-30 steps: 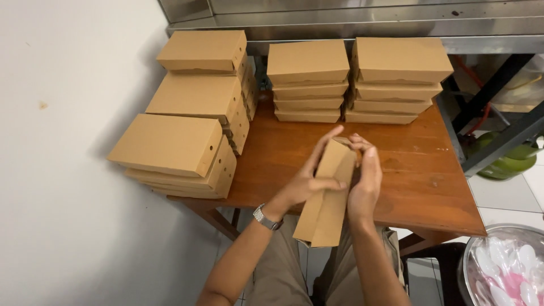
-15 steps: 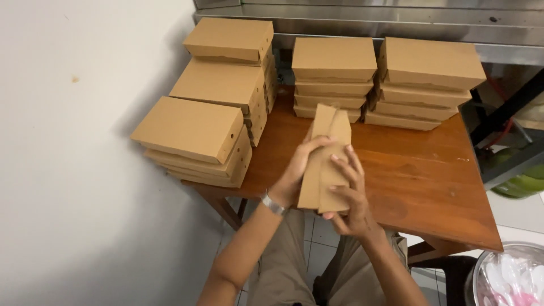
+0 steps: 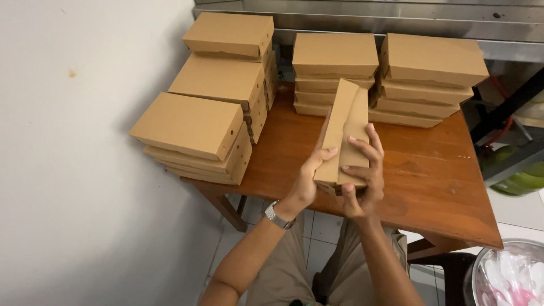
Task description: Folding cardboard boxes, placing a wrapped spoon and napkin inside, and stacking the finished boxes on a table.
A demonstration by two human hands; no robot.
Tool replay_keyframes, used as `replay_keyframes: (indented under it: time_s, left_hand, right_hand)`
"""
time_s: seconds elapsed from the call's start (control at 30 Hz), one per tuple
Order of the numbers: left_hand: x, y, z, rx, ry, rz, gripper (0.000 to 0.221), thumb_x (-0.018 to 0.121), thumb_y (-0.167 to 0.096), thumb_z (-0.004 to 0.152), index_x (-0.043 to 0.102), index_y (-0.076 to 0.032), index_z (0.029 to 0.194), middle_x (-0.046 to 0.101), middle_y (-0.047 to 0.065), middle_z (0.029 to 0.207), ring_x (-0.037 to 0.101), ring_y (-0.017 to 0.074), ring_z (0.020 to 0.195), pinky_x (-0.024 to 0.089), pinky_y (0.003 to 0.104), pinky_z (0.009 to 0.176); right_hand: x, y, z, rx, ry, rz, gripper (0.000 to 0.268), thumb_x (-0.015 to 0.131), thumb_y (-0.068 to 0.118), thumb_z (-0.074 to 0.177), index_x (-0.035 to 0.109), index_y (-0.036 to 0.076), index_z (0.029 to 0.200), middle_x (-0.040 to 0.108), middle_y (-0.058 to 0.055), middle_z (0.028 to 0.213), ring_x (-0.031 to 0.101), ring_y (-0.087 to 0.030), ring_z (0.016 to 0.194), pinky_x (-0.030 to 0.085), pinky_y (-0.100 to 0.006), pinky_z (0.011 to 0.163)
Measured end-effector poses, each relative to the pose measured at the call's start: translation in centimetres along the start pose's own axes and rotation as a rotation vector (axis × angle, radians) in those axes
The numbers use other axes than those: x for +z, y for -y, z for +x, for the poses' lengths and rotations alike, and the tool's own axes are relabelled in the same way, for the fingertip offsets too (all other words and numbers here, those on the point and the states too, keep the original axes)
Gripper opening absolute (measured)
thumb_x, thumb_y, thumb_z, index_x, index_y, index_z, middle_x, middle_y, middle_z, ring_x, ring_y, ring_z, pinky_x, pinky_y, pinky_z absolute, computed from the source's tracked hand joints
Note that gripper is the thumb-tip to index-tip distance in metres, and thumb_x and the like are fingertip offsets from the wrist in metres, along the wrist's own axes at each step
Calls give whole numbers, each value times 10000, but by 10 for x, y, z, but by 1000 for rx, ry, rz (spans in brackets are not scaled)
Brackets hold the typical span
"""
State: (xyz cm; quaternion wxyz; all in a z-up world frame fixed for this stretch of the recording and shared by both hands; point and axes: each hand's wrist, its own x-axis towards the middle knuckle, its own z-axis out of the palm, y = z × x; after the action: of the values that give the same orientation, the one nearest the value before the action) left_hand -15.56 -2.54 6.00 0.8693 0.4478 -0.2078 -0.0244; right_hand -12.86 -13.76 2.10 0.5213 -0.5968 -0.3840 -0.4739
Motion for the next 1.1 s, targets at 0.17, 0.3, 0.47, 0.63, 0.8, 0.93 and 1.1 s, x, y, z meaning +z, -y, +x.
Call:
replay_keyframes:
  time_s: [0.17,0.3,0.47,0.63,0.8,0.93,1.1]
  left_hand:
    - [-29,35,19,-49,-12,51,756,492,-243,961,179,-117,1637,301,215,1613,355,314,1433,224,465,1227]
    - [-7,8,15,-63,-38,145,731,479,-250,968,201,-75,1621,280,243,1615,287,321,1461,195,464,1236]
    - [-35,53,19,-166,-40,185,783,512,-343,960,181,-133,1638,223,166,1655,277,295,1485,154,445,1234]
    - [-10,21,23,-23,29,208,775,453,-271,962,109,-128,1641,97,208,1685,116,336,1526,54,503,1252]
    - [-12,7,27,73,135,507,669,400,-386,1008,222,-173,1617,103,215,1690,14,460,1519,-47,620,1201]
    - [-30,16,30,145,229,893,601,310,-553,1064,332,-273,1595,47,226,1708,-139,589,1495,-157,764,1103]
    - [-72,39,59,349,266,1161,630,690,-492,888,548,-279,1463,179,246,1652,81,605,1501,94,723,1195]
  right_hand:
    - [3,-14,-2,22,-17,-7,415,529,390,1048,610,-14,995,569,-339,1327,278,-658,1450,223,-745,1175]
    - [2,-15,-7,54,-10,-23,371,517,351,1062,600,-3,991,572,-306,1324,296,-635,1455,234,-732,1179]
    - [0,-20,-13,62,-5,-46,353,532,331,1056,577,-3,954,573,-308,1313,312,-646,1441,234,-734,1170]
    - [-1,-22,-17,104,28,-44,375,500,355,1059,573,-12,1032,509,-324,1406,257,-651,1462,192,-741,1186]
    - [20,8,-4,622,-99,284,971,182,814,1000,-60,139,1654,-90,-168,1734,-60,-369,1586,17,-569,1306]
    - [-6,-4,-6,995,-387,649,965,253,794,935,154,142,1639,193,-217,1684,262,-437,1525,230,-634,1228]
    - [-62,-95,-39,1255,-339,425,493,669,250,955,491,108,1392,701,-198,1104,757,-310,856,670,-441,634]
